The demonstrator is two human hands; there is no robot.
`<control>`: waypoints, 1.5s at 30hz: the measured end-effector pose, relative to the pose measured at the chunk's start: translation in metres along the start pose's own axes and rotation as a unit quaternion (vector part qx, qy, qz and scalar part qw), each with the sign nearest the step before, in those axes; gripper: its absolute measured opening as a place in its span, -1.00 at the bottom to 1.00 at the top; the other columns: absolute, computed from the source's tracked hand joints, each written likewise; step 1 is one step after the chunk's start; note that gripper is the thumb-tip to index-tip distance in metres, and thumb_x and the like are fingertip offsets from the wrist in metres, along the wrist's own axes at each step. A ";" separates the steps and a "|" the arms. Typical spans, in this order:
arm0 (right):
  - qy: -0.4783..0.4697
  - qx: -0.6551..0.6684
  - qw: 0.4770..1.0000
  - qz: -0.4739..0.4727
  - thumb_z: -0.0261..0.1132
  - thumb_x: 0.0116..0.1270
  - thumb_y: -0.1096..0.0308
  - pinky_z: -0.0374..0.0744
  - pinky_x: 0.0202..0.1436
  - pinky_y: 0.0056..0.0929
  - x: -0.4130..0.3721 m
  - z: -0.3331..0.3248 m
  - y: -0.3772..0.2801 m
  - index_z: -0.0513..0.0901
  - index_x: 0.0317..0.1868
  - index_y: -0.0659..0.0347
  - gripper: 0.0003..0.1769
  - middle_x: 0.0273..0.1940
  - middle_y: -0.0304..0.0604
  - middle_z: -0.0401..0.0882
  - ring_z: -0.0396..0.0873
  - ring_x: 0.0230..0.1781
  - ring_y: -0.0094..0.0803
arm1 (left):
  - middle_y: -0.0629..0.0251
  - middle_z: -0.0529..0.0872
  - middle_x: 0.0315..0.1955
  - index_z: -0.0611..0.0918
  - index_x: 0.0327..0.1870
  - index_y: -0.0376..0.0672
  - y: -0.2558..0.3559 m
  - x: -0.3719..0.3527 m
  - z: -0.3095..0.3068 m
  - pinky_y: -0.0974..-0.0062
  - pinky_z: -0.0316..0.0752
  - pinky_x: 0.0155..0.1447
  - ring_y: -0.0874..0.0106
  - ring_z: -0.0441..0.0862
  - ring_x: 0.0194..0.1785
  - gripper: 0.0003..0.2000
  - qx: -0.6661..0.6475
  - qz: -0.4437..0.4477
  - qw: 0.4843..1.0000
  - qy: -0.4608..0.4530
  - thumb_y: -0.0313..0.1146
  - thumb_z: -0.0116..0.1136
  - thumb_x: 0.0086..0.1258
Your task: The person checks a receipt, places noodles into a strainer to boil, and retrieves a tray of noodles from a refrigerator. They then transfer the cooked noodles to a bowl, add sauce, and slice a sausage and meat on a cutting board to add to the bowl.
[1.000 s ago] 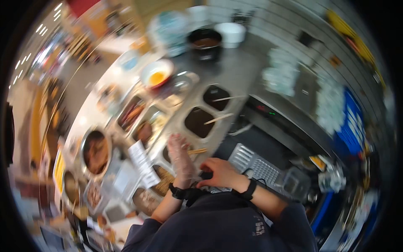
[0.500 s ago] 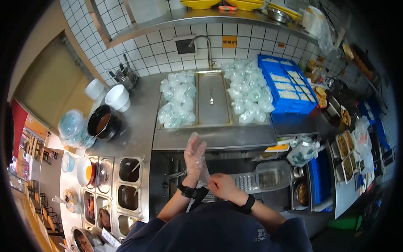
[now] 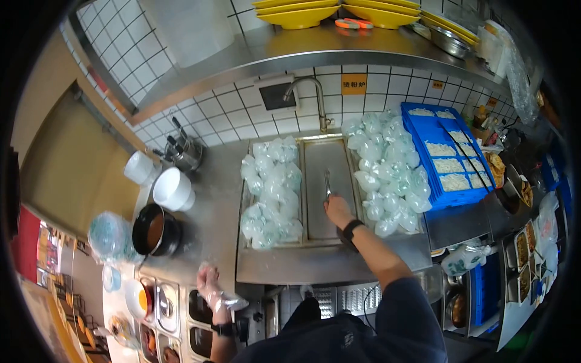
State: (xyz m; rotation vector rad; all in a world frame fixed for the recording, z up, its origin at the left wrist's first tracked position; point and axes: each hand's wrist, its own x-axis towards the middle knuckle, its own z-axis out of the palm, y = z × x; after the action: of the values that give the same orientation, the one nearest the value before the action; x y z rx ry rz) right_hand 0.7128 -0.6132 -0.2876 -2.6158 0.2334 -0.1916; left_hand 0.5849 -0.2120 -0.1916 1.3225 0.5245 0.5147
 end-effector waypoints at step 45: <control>-0.452 0.041 0.889 -0.056 0.16 0.31 0.23 0.60 -0.41 -0.42 0.096 0.166 -0.390 0.67 -0.47 0.29 -0.67 -0.61 -0.07 0.64 0.63 -0.63 -0.35 | 0.29 0.58 -0.32 0.51 -0.28 -0.16 0.067 -0.008 -0.168 0.46 0.49 -0.05 0.42 0.55 -0.20 -0.89 -0.162 0.028 0.950 0.265 -0.49 0.21 0.27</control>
State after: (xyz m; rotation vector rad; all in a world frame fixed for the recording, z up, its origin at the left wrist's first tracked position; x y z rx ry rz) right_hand 0.8866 -0.2187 -0.2286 -2.3428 -0.2508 0.9408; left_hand 0.4700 -0.0781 -0.1536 0.8792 0.8055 0.9719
